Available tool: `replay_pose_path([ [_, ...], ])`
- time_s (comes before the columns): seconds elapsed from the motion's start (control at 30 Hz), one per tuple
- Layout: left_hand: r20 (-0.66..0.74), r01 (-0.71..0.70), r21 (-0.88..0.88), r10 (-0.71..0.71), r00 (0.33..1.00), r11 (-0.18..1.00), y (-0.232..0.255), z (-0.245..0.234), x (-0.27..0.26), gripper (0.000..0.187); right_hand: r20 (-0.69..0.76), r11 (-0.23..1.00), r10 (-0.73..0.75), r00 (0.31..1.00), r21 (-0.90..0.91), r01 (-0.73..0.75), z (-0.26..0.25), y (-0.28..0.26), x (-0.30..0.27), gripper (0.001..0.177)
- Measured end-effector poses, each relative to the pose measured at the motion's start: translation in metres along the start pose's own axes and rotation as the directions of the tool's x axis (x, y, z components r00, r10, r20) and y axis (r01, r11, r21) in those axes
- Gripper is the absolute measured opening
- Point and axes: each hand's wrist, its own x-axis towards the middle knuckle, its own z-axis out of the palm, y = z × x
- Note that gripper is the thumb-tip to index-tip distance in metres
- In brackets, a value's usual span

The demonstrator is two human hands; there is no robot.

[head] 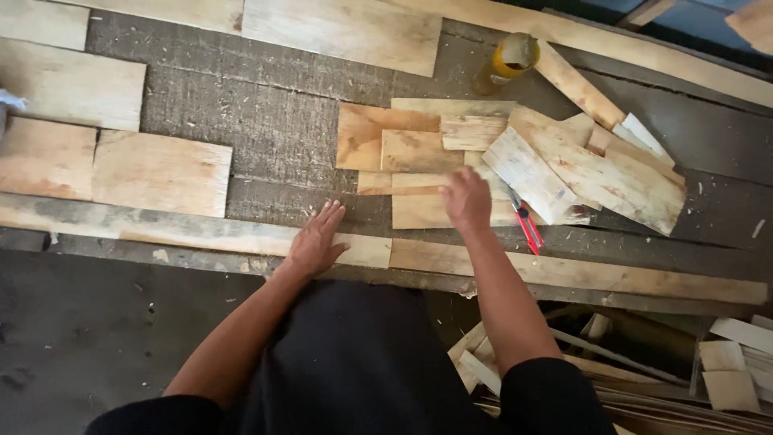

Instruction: Organizing and trimming small pieces of wood on a workbench in a workshop.

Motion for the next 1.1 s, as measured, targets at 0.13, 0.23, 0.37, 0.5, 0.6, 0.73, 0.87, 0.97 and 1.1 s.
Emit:
replay_pose_path([
  [0.13, 0.023, -0.011, 0.025, 0.01, 1.0, 1.0, 0.004, -0.006, 0.001, 0.084, -0.224, 0.994, 0.057, 0.973, -0.079, -0.076, -0.019, 0.04, 0.012, 0.048],
  [0.23, 0.079, 0.006, 0.088, -0.014, 0.997, 0.996, 0.013, -0.015, 0.004, 0.087, -0.282, 0.969, 0.175, 0.943, -0.119, -0.216, -0.039, 0.072, 0.027, 0.072],
  [0.37, 0.122, -0.014, 0.141, -0.003, 0.993, 0.99, 0.011, -0.013, -0.001, 0.088, -0.18, 0.984, 0.165, 0.97, -0.033, -0.173, -0.072, 0.084, 0.037, 0.088],
  [0.5, 0.081, -0.019, 0.15, 0.007, 0.997, 0.988, 0.01, -0.01, 0.0, 0.087, -0.084, 0.96, 0.28, 0.956, 0.041, -0.277, -0.077, 0.096, 0.037, 0.058],
  [0.6, 0.078, 0.0, 0.132, -0.011, 0.997, 0.991, 0.008, -0.006, 0.002, 0.088, 0.026, 0.886, 0.443, 0.896, 0.138, -0.442, -0.069, 0.104, 0.043, 0.04],
  [0.73, 0.048, -0.006, 0.114, 0.0, 0.999, 0.993, 0.005, -0.002, 0.0, 0.087, 0.032, 0.912, 0.398, 0.917, 0.094, -0.399, -0.07, 0.096, 0.049, 0.033],
  [0.87, 0.056, 0.002, 0.113, -0.008, 0.998, 0.994, 0.006, -0.001, 0.002, 0.088, -0.036, 0.995, 0.098, 0.995, -0.003, -0.099, -0.055, 0.077, 0.064, 0.034],
  [0.97, 0.056, 0.015, 0.102, -0.021, 0.998, 0.995, 0.007, -0.002, 0.001, 0.09, 0.057, 0.996, -0.027, 0.998, 0.086, 0.022, -0.046, 0.037, 0.075, 0.05],
  [1.1, 0.052, 0.013, 0.095, -0.018, 0.998, 0.995, 0.008, -0.003, 0.0, 0.089, 0.258, 0.966, -0.258, 0.931, 0.068, 0.249, -0.042, -0.015, 0.095, 0.098],
])
